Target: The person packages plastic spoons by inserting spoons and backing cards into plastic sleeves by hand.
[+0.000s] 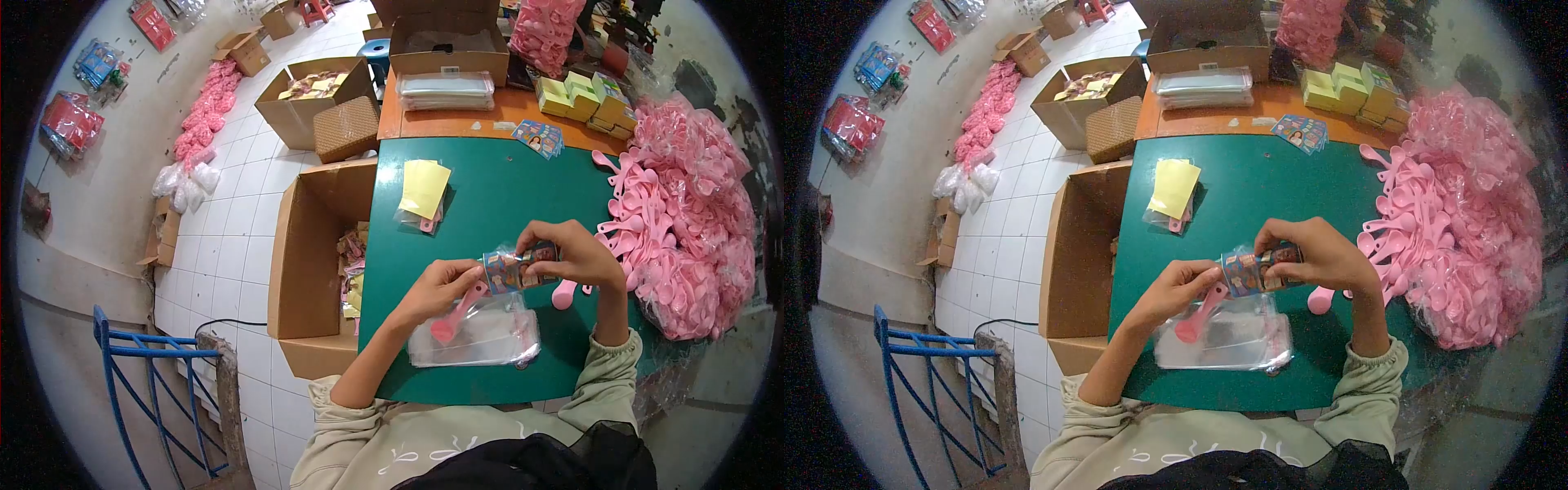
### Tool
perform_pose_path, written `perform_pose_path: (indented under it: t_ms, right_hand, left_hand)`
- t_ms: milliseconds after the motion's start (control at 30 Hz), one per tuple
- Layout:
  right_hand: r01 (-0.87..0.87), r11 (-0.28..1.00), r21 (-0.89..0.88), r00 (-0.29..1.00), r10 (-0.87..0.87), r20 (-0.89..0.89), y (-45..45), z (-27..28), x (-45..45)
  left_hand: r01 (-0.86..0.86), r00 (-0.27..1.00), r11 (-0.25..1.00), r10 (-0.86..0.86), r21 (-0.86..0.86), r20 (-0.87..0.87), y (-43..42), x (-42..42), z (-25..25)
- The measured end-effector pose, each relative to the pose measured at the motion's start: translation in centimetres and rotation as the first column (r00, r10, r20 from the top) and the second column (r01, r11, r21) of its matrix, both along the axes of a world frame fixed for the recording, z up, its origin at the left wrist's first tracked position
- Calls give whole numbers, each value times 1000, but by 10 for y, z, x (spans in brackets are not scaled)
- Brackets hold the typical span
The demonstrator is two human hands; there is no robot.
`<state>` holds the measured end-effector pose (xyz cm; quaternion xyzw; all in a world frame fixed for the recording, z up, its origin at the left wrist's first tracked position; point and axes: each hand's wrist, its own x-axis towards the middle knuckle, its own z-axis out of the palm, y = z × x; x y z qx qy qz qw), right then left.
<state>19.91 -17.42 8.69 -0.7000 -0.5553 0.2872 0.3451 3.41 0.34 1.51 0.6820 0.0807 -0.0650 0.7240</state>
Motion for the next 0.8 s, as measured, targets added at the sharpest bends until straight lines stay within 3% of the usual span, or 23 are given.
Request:
perform_pose_path:
  t_ms: [200, 300, 533, 633, 733, 767, 800]
  right_hand:
    - [-83, 993, -78, 996, 82, -24, -5, 1, 0]
    - [-113, 990, -82, 994, 112, -16, -10, 2, 3]
    - [-164, 983, -77, 985, 167, 42, -4, -3, -5]
    - [-131, 983, 131, 986, 116, 120, 3, -5, -12]
    - [91, 995, -34, 993, -93, -67, -2, 0, -9]
    - [126, 992, -9, 976, -126, -177, -6, -6, -6]
    - [125, 991, -42, 976, -131, -173, -7, -7, -5]
  left_hand:
    - [145, 989, 989, -145, -8, 5, 2, -1, -14]
    - [99, 993, 993, -94, -64, 77, -4, -1, -11]
    - [198, 980, 978, -199, 62, 15, -5, -2, -1]
    - [199, 980, 978, -198, 57, -11, -3, -3, 2]
    - [154, 988, 986, -154, 58, -3, 2, -3, -4]
    - [124, 992, 991, -126, 54, 32, 3, -3, -9]
    - [95, 993, 994, -98, 49, 67, 3, -2, -12]
